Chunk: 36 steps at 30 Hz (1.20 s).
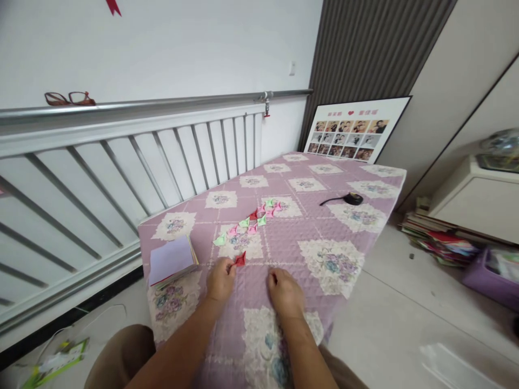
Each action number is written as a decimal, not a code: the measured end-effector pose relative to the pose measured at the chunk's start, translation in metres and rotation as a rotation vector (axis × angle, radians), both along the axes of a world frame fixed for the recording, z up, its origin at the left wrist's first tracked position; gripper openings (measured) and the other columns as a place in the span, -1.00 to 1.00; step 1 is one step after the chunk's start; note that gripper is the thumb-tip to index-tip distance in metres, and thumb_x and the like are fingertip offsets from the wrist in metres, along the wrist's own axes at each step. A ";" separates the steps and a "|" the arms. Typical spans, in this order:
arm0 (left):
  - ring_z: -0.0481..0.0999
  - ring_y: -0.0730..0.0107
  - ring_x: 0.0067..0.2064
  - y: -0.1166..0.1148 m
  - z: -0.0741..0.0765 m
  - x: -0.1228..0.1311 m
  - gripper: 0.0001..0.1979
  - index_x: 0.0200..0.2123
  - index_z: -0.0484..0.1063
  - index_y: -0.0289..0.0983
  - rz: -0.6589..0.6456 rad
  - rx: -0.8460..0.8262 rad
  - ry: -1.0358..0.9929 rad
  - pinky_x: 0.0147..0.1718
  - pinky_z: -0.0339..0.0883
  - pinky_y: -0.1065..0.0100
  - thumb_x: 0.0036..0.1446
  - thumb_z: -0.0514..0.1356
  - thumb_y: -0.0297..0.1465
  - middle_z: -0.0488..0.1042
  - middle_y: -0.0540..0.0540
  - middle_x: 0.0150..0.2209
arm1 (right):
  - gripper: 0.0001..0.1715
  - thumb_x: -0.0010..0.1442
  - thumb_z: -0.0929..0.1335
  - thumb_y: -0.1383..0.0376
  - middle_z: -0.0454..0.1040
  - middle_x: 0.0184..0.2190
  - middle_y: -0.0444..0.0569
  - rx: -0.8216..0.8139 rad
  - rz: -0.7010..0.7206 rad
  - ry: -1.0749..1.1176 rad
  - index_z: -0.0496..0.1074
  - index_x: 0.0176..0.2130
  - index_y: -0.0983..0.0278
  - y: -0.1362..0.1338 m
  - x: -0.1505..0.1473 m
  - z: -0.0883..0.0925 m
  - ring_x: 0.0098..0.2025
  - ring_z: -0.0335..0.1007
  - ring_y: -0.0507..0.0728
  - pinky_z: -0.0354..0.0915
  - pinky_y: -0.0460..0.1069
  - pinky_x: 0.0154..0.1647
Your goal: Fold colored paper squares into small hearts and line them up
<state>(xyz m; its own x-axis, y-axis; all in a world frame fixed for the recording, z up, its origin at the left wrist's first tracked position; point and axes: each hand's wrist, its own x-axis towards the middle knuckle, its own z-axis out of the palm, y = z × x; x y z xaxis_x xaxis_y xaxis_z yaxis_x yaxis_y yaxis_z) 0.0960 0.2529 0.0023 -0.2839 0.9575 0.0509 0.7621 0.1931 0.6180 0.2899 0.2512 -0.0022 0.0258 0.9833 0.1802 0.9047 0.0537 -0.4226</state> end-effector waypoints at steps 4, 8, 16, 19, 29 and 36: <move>0.44 0.37 -0.25 0.036 -0.003 0.005 -0.90 -0.29 0.42 -0.19 0.011 0.018 0.029 -0.32 0.12 0.41 0.20 0.10 -0.39 0.50 -0.02 -0.29 | -0.72 0.23 0.20 0.23 0.53 -0.26 -0.07 -0.055 -0.033 0.009 0.47 -0.27 0.19 0.029 0.005 0.001 -0.28 0.42 0.07 0.11 -0.08 -0.35; 0.43 0.36 -0.21 0.060 -0.006 0.005 -0.89 -0.25 0.41 -0.20 0.029 0.032 0.057 -0.27 0.15 0.42 0.22 0.08 -0.39 0.48 -0.05 -0.24 | -0.72 0.22 0.22 0.20 0.54 -0.30 -0.06 -0.090 -0.047 0.019 0.48 -0.29 0.18 0.064 0.007 0.002 -0.35 0.40 0.07 0.05 -0.07 -0.43; 0.43 0.31 -0.19 0.089 -0.006 0.007 -0.86 -0.25 0.43 -0.22 0.057 0.021 0.114 -0.22 0.18 0.37 0.23 0.07 -0.37 0.49 -0.07 -0.22 | -0.67 0.24 0.19 0.12 0.54 -0.30 -0.08 -0.081 -0.068 0.098 0.48 -0.26 0.16 0.109 0.016 -0.002 -0.34 0.38 0.07 0.04 -0.08 -0.45; 0.44 0.29 -0.21 0.093 -0.005 0.009 -0.85 -0.25 0.45 -0.21 0.074 0.008 0.138 -0.22 0.20 0.35 0.22 0.08 -0.38 0.49 -0.08 -0.24 | -0.69 0.22 0.22 0.12 0.54 -0.32 -0.08 -0.060 -0.067 0.174 0.48 -0.26 0.16 0.109 0.019 -0.004 -0.34 0.38 0.07 0.06 -0.08 -0.44; 0.44 0.25 -0.16 0.095 -0.004 0.010 -0.83 -0.22 0.47 -0.22 0.071 0.014 0.180 -0.16 0.24 0.32 0.22 0.08 -0.37 0.48 -0.11 -0.21 | -0.70 0.20 0.22 0.11 0.54 -0.32 -0.11 -0.043 -0.036 0.266 0.47 -0.26 0.17 0.107 0.024 -0.008 -0.33 0.39 0.08 0.09 -0.08 -0.40; 0.45 0.25 -0.12 0.095 -0.009 0.009 -0.75 -0.06 0.40 -0.24 0.090 0.043 0.088 -0.10 0.24 0.30 0.18 0.13 -0.40 0.50 -0.12 -0.16 | -0.70 0.19 0.23 0.12 0.54 -0.34 -0.09 -0.009 -0.031 0.290 0.48 -0.26 0.18 0.109 0.025 -0.011 -0.34 0.38 0.07 0.11 -0.08 -0.40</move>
